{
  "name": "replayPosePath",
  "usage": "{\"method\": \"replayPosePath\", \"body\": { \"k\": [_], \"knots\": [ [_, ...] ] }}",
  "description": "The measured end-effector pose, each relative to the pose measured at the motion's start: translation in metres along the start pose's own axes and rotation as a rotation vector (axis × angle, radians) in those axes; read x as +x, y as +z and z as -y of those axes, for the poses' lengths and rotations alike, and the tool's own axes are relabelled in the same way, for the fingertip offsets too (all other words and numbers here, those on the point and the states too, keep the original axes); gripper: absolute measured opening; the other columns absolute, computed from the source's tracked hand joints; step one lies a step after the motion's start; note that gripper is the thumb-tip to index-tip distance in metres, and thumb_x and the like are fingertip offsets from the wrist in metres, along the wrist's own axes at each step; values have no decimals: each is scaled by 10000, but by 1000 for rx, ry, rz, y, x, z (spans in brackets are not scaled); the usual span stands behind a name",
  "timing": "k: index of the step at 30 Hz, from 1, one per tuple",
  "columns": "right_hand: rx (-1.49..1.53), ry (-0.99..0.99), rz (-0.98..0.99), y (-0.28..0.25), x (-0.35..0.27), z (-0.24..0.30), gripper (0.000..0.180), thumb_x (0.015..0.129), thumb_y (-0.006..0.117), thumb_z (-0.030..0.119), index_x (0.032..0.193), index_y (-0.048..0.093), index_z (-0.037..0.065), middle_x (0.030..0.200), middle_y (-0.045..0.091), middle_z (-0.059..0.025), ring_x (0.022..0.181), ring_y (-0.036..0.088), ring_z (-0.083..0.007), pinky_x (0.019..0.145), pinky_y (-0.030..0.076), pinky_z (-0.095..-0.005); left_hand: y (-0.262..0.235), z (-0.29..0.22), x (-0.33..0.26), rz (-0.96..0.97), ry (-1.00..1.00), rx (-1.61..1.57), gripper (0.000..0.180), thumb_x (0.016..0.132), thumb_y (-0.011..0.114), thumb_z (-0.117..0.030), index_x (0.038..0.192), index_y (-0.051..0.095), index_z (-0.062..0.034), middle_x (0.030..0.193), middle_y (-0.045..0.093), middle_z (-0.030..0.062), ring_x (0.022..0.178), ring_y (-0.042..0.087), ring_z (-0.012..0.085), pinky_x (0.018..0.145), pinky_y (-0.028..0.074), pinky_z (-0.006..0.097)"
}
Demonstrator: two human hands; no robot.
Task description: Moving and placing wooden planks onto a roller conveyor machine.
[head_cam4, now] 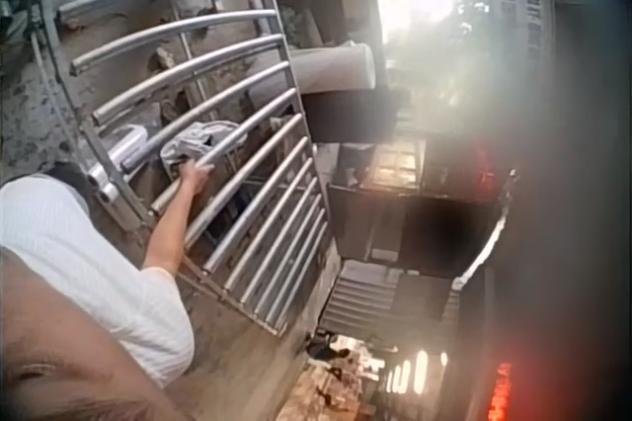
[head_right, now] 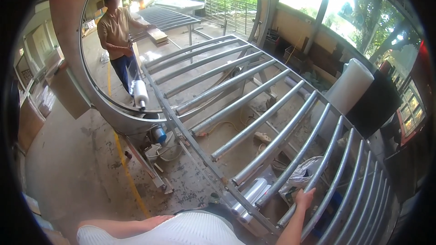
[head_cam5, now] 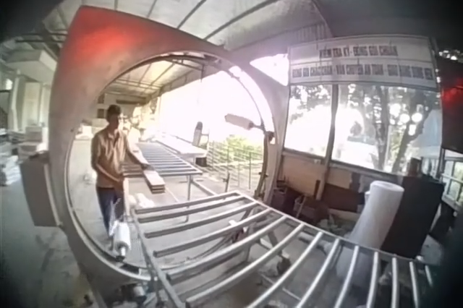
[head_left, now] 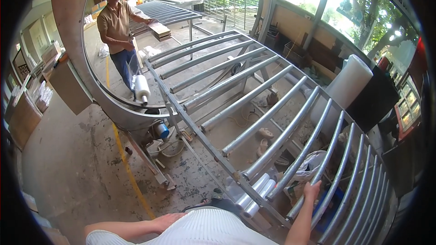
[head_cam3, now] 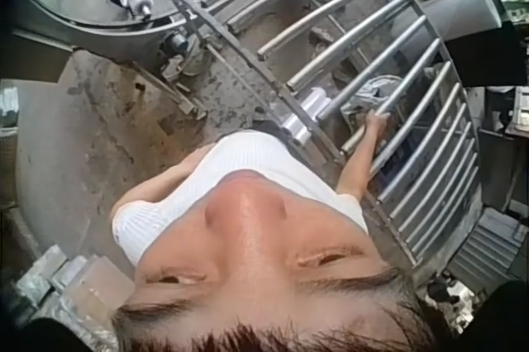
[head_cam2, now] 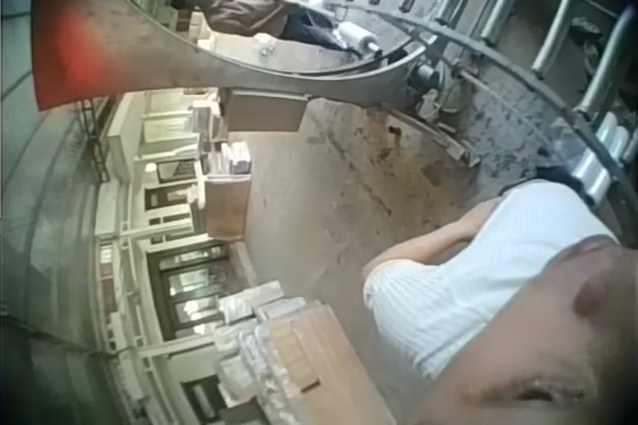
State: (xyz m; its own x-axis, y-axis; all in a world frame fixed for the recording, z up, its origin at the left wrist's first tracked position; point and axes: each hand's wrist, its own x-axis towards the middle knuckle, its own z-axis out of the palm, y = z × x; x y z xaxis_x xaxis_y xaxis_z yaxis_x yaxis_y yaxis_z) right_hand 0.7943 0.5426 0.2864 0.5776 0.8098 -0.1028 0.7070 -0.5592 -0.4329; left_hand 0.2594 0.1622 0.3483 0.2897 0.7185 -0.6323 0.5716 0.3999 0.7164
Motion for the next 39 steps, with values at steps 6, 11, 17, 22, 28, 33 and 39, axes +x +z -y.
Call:
{"method": "replayPosePath", "body": {
  "k": [6, 11, 17, 22, 28, 33, 39],
  "knots": [
    [-26, -38, -12, 9, 8, -7, 905, 914, 720, 295, 1662, 307, -2, 1487, 608, -318, 1361, 610, -467, 1146, 497, -525, -5, -11, -4, 1, -47, -51, 803, 1046, 555, -512, 1690, 323, -93, 1703, 419, 210, 1543, 442, 391, 1267, 368, 498],
    [-38, -50, -44, 15, 13, -15, 911, 906, 728, 297, 1661, 317, -7, 1479, 614, -319, 1351, 618, -467, 1149, 496, -520, -2, 3, -2, 0, -36, -21, 820, 1035, 580, -506, 1692, 318, -91, 1703, 419, 210, 1553, 432, 385, 1271, 362, 493],
    [-63, -65, -40, 19, 16, -20, 918, 904, 733, 300, 1659, 318, -18, 1477, 613, -326, 1345, 621, -469, 1145, 495, -519, -7, 1, 1, 27, -38, -15, 836, 1037, 580, -516, 1698, 306, -84, 1717, 398, 205, 1575, 407, 375, 1287, 340, 503],
    [-72, -73, -34, 20, 18, -21, 912, 914, 730, 303, 1658, 313, -19, 1486, 607, -325, 1351, 616, -469, 1146, 491, -521, -4, 12, 9, 38, -36, -22, 846, 1043, 563, -542, 1704, 297, -86, 1736, 367, 197, 1591, 380, 370, 1298, 317, 516],
    [-83, -63, -27, 16, 14, -15, 909, 922, 726, 304, 1660, 306, -20, 1502, 596, -320, 1357, 612, -468, 1148, 488, -522, -3, 15, 10, 49, -4, 42, 875, 1044, 556, -559, 1717, 252, -88, 1762, 312, 188, 1605, 350, 365, 1304, 303, 515],
    [-83, -72, -41, 18, 18, -19, 910, 921, 722, 300, 1661, 302, -22, 1498, 598, -325, 1355, 614, -468, 1148, 489, -523, 5, 28, 14, 36, 16, 67, 874, 1042, 559, -548, 1714, 254, -81, 1758, 317, 194, 1603, 353, 363, 1307, 301, 511],
    [-84, -42, -16, 13, 11, -11, 911, 923, 713, 301, 1668, 295, -16, 1482, 608, -330, 1349, 617, -469, 1144, 495, -524, 2, 22, 15, 38, -8, 19, 870, 1034, 572, -543, 1708, 273, -81, 1741, 351, 202, 1591, 374, 371, 1307, 305, 511]
  ]
}}
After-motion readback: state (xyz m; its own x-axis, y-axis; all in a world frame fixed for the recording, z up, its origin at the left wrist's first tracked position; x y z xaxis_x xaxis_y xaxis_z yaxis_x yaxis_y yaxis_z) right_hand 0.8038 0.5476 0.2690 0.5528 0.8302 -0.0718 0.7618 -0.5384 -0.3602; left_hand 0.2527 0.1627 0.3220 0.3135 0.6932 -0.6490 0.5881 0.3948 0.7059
